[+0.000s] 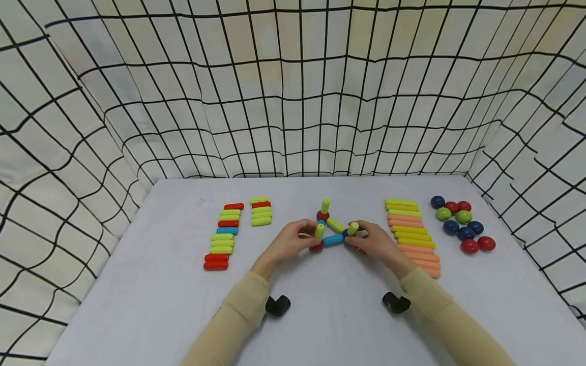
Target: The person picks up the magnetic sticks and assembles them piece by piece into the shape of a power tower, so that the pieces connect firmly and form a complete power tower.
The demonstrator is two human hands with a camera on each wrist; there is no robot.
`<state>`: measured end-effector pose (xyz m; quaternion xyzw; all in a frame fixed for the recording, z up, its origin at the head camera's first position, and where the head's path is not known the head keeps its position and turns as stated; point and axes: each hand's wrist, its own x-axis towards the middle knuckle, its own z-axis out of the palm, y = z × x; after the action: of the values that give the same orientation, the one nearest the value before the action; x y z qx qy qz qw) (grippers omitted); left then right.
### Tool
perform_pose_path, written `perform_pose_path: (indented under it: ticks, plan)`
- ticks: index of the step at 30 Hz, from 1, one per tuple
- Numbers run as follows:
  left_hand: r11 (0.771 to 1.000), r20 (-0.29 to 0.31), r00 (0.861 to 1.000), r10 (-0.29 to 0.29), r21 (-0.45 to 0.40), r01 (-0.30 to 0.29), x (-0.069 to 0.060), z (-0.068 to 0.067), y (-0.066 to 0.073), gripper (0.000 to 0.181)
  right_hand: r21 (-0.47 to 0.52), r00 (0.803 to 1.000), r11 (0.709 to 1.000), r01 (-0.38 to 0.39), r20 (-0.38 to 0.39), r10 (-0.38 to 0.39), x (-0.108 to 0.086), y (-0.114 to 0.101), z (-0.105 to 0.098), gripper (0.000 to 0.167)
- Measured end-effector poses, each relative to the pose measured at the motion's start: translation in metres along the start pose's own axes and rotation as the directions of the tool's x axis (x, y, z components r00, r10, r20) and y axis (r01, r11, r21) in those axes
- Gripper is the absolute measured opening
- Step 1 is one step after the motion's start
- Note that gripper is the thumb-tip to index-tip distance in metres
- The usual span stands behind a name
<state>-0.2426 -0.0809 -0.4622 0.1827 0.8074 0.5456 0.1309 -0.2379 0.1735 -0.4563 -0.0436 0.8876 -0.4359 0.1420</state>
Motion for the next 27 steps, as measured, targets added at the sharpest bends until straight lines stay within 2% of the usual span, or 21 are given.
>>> perform_pose_path:
  ticks: [4, 6, 8, 10, 12, 15, 18, 20, 22, 27]
  plan:
    - [1.0, 0.074, 0.997, 0.017, -0.015, -0.016, -0.004, -0.002, 0.0, 0.032, 0.018, 0.999, 0.999, 0.028, -0.015, -0.028, -0.024, 0.003, -0.02, 0.053]
    - [0.999, 0.109, 0.994, 0.024, -0.036, -0.021, -0.006, -0.006, 0.001, 0.032, 0.035, 0.998, 0.998, 0.06, -0.031, -0.059, -0.038, 0.006, -0.036, 0.05]
    - [0.998, 0.116, 0.993, 0.032, -0.063, -0.025, -0.007, -0.012, 0.002, 0.032, 0.002, 0.995, 0.998, 0.066, -0.075, -0.065, -0.052, 0.01, -0.056, 0.05]
    - [0.995, 0.073, 0.997, 0.024, -0.1, -0.017, -0.006, -0.018, 0.004, 0.031, -0.072, 0.986, 0.997, 0.029, -0.161, -0.04, -0.063, 0.017, -0.075, 0.051]
    - [0.991, 0.003, 1.0, 0.008, -0.132, -0.008, -0.002, -0.022, 0.004, 0.032, -0.156, 0.964, 0.987, -0.025, -0.264, -0.017, -0.074, 0.029, -0.093, 0.051]
    - [0.989, -0.084, 0.996, -0.027, -0.148, 0.015, 0.006, -0.027, 0.004, 0.037, -0.291, 0.914, 0.949, -0.121, -0.405, -0.007, -0.085, 0.05, -0.117, 0.049]
    - [0.991, -0.093, 0.995, -0.045, -0.129, 0.033, 0.015, -0.029, 0.001, 0.04, -0.373, 0.883, 0.906, -0.2, -0.469, 0.002, -0.094, 0.073, -0.135, 0.047]
    - [0.992, -0.059, 0.997, -0.053, -0.115, 0.046, 0.021, -0.03, 0.0, 0.042, -0.396, 0.882, 0.887, -0.239, -0.47, 0.028, -0.099, 0.086, -0.142, 0.048]
    - [0.995, -0.016, 0.998, -0.057, -0.088, 0.055, 0.027, -0.03, -0.001, 0.045, -0.408, 0.891, 0.877, -0.255, -0.451, 0.05, -0.104, 0.096, -0.145, 0.05]
    - [0.998, 0.085, 0.996, -0.038, -0.046, 0.042, 0.039, -0.027, -0.002, 0.049, -0.424, 0.912, 0.876, -0.232, -0.408, 0.044, -0.107, 0.112, -0.145, 0.046]
